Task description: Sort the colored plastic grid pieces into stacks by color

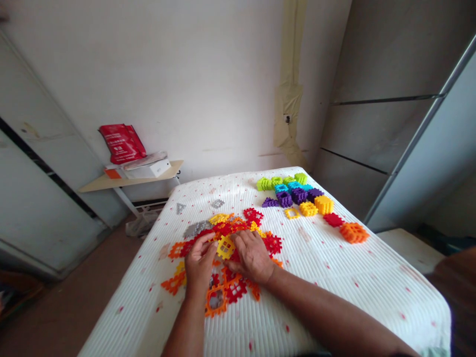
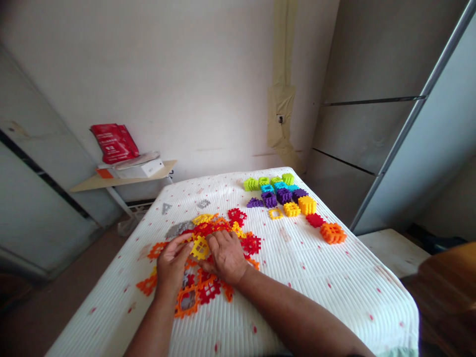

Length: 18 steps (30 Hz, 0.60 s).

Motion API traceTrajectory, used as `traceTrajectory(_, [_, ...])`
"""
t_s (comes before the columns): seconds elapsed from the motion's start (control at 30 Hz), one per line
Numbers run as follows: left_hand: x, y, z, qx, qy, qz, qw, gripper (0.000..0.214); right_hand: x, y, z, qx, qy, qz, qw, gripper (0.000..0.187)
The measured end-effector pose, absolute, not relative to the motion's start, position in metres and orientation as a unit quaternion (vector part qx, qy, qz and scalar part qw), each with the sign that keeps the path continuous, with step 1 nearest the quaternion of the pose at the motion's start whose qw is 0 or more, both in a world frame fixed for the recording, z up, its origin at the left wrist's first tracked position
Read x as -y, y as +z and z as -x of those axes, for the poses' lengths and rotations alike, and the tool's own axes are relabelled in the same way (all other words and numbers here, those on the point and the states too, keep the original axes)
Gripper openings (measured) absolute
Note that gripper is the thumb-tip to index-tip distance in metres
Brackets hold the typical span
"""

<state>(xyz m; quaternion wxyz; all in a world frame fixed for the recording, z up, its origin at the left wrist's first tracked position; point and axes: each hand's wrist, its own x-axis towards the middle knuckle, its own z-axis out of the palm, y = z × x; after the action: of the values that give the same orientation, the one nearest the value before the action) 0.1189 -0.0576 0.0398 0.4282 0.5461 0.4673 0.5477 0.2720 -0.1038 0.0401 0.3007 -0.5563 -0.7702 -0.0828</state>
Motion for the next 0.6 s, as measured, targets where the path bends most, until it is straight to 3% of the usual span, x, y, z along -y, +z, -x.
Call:
traceTrajectory(0.43, [0.061,0.045,-0.116,-0.462,0.528,-0.564,0.435,0.041,0.102,0.04,-0.287,0.805,-0.109,0.472,0.344,0.041])
traceTrajectory(0.6, [0.059,0.042,-0.112,-0.48,0.536,-0.565,0.405,0.041,0.096,0.046,-0.343,0.732,-0.133,0.558,0.367,0.035])
